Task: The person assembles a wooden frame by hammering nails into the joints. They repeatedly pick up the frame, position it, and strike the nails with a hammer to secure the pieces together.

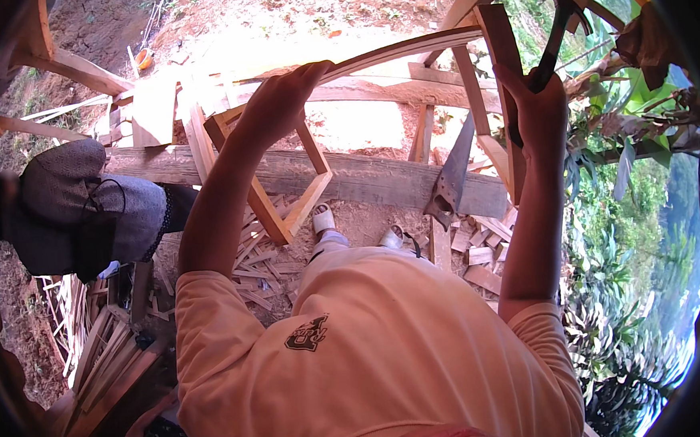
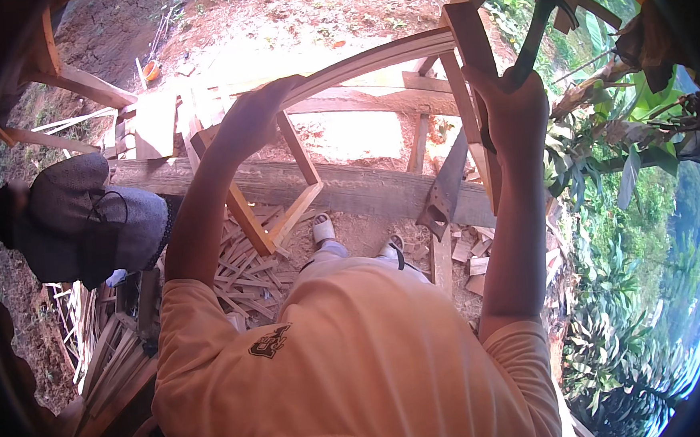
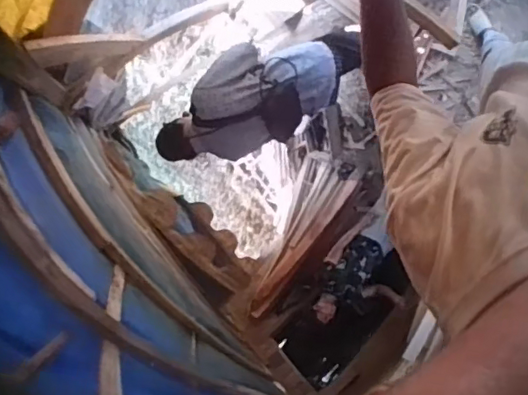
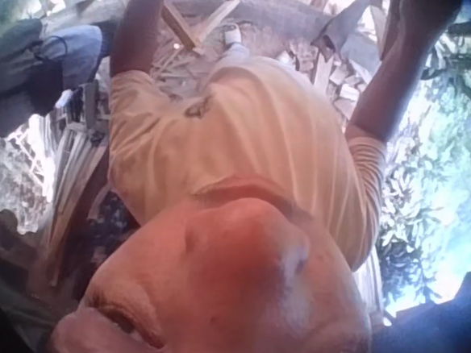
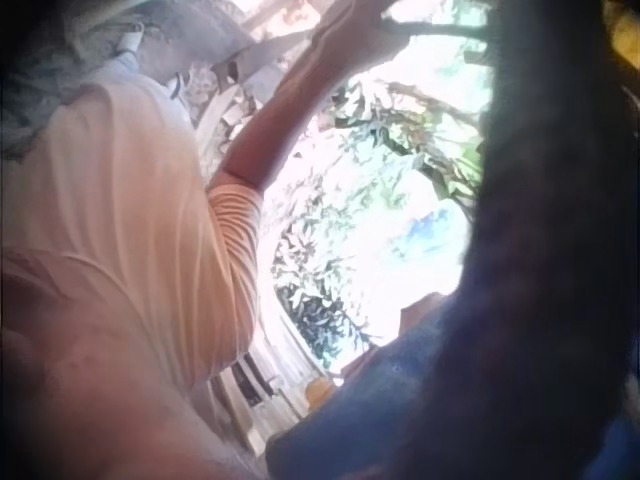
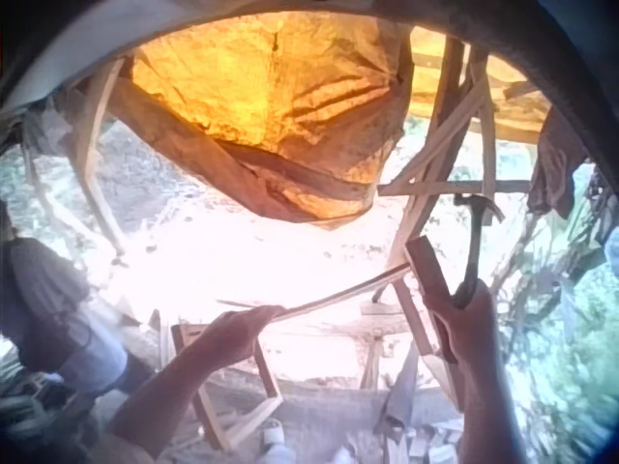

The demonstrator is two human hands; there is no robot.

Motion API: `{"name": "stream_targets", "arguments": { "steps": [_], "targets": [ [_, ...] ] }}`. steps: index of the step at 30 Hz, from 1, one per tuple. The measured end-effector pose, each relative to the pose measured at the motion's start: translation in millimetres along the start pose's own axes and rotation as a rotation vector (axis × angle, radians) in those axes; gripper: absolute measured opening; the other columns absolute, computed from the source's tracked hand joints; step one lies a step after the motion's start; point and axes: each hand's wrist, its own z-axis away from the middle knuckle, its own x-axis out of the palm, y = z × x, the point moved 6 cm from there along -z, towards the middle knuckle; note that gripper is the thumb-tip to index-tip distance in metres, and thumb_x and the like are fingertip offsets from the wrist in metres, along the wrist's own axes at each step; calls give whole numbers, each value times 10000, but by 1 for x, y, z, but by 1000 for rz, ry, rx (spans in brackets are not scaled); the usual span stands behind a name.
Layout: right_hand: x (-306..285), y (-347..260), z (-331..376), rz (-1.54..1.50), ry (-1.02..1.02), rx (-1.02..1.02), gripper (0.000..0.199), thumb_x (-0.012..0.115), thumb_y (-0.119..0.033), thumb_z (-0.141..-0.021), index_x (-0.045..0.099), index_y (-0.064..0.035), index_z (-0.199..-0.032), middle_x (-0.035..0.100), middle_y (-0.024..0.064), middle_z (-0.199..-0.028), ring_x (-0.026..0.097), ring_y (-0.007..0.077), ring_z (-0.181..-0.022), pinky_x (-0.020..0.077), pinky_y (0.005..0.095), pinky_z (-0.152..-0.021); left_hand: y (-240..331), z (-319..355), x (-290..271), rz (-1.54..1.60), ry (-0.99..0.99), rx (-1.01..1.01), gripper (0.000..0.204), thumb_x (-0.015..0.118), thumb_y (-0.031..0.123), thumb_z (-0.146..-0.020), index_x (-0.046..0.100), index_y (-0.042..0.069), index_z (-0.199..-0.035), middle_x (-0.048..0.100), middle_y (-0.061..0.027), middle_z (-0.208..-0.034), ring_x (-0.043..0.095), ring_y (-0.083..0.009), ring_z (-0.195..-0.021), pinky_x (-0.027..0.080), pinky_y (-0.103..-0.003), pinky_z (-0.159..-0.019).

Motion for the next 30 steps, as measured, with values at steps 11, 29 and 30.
{"name": "stream_targets", "arguments": {
  "steps": [11,29,30],
  "targets": [
    [40,144,157,-116,-158,642,447,878,-336,-845,588,-12,-949,601,53,-823,577,162,-752,482,346,-686,-10,36,92,169,-708,-19,720,522,-185,-830,503,66,-1505,737,-261,-1011,753,-360,-949,597,-487,-856],
    [50,192,251,-647,-94,834,268,810,-153,-909,561,-59,-937,719,102,-856,692,160,-766,534,308,-682,0,57,110,268,-354,106,237,677,115,-953,703,59,-1182,744,-189,-1070,715,-371,-1032,563,-483,-904],
    [54,195,250,-675,-127,832,267,812,-138,-903,561,-51,-932,737,136,-884,714,177,-798,550,310,-702,1,57,107,246,-321,119,228,699,152,-948,710,59,-1155,741,-177,-1093,702,-364,-1067,554,-476,-926]
  ]
}}
